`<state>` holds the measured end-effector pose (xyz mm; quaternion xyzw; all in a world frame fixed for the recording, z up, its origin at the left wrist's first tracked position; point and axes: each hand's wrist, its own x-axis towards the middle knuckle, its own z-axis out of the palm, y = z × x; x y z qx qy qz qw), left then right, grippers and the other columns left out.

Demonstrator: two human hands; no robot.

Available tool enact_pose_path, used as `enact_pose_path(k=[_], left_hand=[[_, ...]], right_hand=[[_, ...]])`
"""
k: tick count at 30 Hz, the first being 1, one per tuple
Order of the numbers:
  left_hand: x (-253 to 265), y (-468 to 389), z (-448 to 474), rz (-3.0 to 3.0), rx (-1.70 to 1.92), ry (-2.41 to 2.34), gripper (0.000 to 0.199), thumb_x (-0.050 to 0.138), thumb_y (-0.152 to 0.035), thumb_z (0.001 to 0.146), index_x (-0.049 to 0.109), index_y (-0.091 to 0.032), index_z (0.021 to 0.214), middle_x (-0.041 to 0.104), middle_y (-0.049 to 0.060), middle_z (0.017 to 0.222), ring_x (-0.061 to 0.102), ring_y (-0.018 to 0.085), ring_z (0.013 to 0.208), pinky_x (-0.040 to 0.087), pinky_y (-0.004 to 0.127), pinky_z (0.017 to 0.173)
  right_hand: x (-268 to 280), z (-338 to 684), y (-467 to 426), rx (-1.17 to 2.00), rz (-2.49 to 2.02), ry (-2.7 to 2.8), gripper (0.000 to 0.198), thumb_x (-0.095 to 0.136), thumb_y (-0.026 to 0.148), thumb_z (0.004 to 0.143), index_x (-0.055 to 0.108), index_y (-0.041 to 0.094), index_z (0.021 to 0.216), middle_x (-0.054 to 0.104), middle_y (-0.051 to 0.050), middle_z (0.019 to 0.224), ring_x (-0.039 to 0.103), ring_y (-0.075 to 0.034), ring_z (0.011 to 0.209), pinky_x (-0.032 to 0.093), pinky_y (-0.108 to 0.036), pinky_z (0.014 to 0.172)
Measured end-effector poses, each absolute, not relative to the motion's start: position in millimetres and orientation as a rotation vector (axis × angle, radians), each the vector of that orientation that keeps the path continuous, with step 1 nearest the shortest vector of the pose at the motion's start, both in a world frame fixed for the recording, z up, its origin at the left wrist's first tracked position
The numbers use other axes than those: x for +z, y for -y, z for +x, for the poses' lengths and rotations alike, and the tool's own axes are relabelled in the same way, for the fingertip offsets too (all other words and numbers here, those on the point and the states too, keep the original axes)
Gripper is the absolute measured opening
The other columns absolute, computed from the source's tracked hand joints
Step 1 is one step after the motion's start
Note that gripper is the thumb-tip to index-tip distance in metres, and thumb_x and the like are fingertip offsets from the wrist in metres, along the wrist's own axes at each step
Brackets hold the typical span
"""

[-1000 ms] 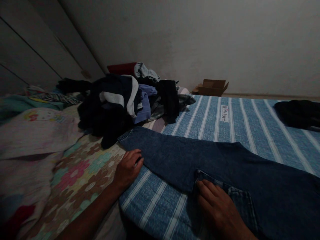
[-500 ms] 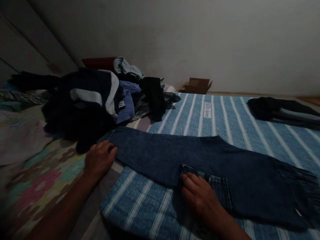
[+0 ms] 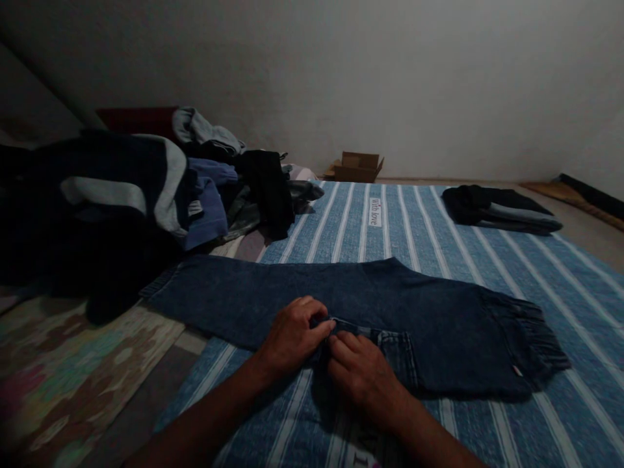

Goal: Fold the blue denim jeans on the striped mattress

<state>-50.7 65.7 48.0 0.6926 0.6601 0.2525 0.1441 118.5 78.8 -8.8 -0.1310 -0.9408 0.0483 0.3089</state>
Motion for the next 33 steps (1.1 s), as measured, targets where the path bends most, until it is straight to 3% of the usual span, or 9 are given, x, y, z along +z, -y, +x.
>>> enact_pose_path(k=[10, 20, 33], left_hand=[[46, -72, -38, 1.743, 0.614, -2.045, 0.018, 0.065, -0.026, 0.073, 0.055, -0.019, 0.059, 0.058, 0.0, 0.065, 0.055, 0.015, 0.064, 0.038, 0.027, 0.058], [48, -77, -36, 1.631, 0.437, -2.108, 0.019, 0.064, -0.031, 0.073, 0.059, -0.02, 0.059, 0.062, 0.001, 0.063, 0.058, 0.017, 0.063, 0.037, 0.028, 0.061], [31, -85, -48, 1.346, 0.701, -1.761, 0.021, 0.057, -0.029, 0.07, 0.06, -0.015, 0.055, 0.055, -0.001, 0.051, 0.049, 0.012, 0.05, 0.032, 0.024, 0.049]], right_hand=[[-8, 118, -78, 0.17, -0.333, 2.474, 0.029, 0.032, 0.012, 0.095, 0.057, 0.013, 0.082, 0.059, -0.012, 0.093, 0.052, -0.023, 0.099, 0.048, -0.034, 0.072], [-11, 118, -78, 0.176, -0.337, 2.45, 0.029, 0.032, 0.011, 0.095, 0.058, 0.013, 0.082, 0.059, -0.012, 0.093, 0.052, -0.022, 0.098, 0.048, -0.034, 0.073], [-10, 118, -79, 0.102, -0.355, 2.443, 0.027, 0.033, 0.011, 0.093, 0.055, 0.016, 0.078, 0.06, -0.013, 0.099, 0.053, -0.023, 0.099, 0.045, -0.032, 0.069]])
